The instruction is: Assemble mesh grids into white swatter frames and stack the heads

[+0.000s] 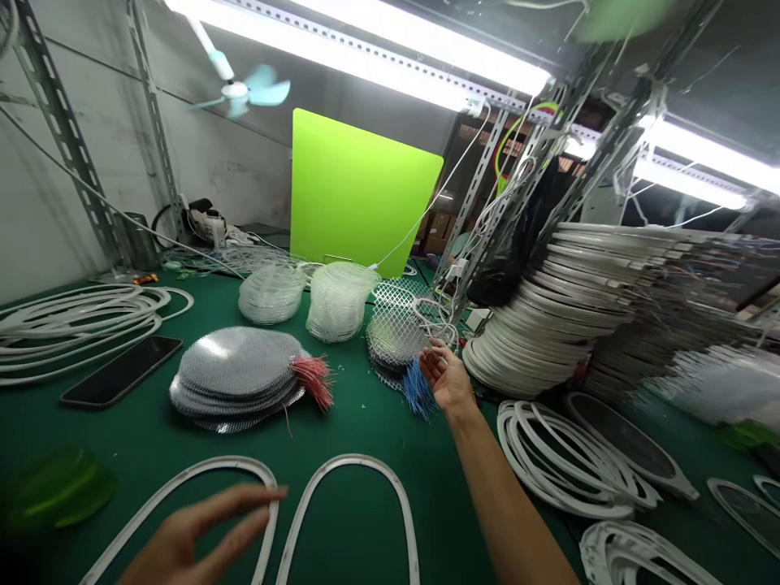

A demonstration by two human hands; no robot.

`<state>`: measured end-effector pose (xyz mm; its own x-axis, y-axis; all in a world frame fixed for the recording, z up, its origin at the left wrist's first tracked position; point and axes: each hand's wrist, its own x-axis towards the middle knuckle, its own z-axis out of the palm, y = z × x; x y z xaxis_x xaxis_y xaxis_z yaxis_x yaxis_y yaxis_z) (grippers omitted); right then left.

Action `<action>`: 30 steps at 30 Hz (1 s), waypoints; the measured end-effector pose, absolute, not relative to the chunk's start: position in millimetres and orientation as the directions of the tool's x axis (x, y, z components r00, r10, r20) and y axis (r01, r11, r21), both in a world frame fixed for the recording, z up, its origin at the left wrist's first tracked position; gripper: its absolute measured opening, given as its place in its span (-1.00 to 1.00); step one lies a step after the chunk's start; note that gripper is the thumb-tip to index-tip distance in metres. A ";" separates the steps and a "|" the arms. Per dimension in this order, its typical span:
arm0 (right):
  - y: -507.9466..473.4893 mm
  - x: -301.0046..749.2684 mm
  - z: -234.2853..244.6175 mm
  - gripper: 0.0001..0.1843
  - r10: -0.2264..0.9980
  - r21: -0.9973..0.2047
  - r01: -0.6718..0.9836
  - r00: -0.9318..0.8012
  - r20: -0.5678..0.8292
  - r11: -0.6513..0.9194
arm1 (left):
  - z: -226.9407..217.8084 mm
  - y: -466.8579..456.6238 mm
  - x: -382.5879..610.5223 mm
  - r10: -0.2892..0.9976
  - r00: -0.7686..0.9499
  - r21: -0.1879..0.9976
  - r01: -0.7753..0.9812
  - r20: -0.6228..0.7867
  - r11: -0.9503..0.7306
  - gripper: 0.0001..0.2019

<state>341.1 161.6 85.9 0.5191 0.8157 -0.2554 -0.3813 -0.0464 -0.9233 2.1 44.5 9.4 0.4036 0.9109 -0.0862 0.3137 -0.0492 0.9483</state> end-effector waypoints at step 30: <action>-113.6 201.3 5.9 -0.28 0.945 -0.855 -0.498 0.187 -0.267 -0.144 | 2.6 -13.1 51.8 0.821 0.456 0.866 -0.184 -0.343 0.464 -0.37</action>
